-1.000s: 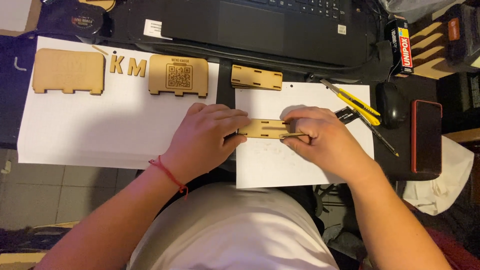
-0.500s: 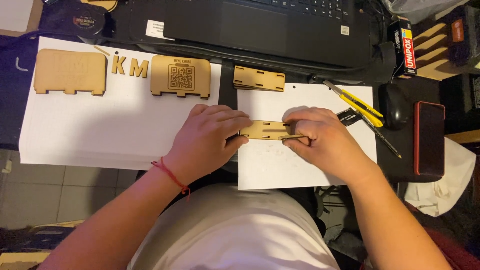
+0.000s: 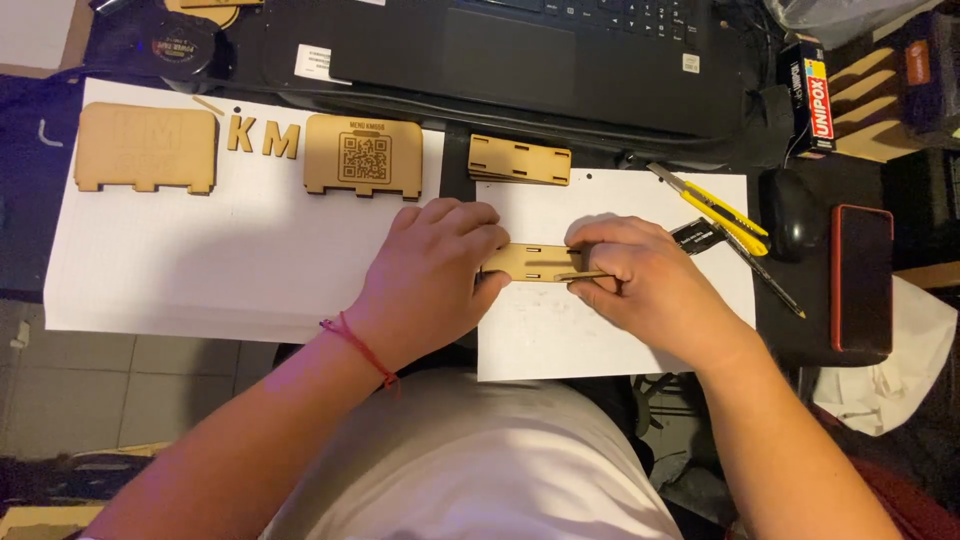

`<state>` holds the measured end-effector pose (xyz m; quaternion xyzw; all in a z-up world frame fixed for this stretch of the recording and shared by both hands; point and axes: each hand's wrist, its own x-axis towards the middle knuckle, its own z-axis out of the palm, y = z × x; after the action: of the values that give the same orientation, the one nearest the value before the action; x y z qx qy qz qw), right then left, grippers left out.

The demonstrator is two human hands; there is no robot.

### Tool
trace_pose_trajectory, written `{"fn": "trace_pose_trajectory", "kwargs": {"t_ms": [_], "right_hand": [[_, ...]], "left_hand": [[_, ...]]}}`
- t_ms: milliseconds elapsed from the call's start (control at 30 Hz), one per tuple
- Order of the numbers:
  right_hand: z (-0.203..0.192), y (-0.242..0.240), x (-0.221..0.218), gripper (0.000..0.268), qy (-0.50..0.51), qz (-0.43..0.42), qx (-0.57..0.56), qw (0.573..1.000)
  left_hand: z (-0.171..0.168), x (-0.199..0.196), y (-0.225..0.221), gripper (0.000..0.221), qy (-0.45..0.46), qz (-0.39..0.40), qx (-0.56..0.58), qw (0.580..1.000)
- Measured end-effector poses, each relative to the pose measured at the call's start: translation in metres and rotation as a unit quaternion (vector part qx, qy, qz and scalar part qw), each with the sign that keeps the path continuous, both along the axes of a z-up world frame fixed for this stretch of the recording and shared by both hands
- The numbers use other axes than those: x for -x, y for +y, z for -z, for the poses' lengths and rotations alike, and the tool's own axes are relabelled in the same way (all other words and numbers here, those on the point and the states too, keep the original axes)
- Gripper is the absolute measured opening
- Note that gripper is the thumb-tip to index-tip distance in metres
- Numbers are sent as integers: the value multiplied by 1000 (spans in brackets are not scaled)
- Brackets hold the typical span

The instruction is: Assembling small laser-cut wooden boxes by applying glue to joints and fitting pieces together.

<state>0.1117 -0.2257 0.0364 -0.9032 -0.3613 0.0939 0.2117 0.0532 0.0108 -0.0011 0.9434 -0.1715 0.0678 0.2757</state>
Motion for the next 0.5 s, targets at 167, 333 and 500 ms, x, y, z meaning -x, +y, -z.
{"fn": "trace_pose_trajectory", "kwargs": {"t_ms": [167,333,500], "right_hand": [[-16,8,1,34,29,9,-1,1000],[-13,8,-4,38,56,39,-17,998],[6,-14,-4,43,167,109,-142,970]], "left_hand": [[-1,-2,-2,33,25,2,7,1000],[-16,2,-3,39,83,10,37,996],[-29,1,-1,43,197,-41,208,957]]}}
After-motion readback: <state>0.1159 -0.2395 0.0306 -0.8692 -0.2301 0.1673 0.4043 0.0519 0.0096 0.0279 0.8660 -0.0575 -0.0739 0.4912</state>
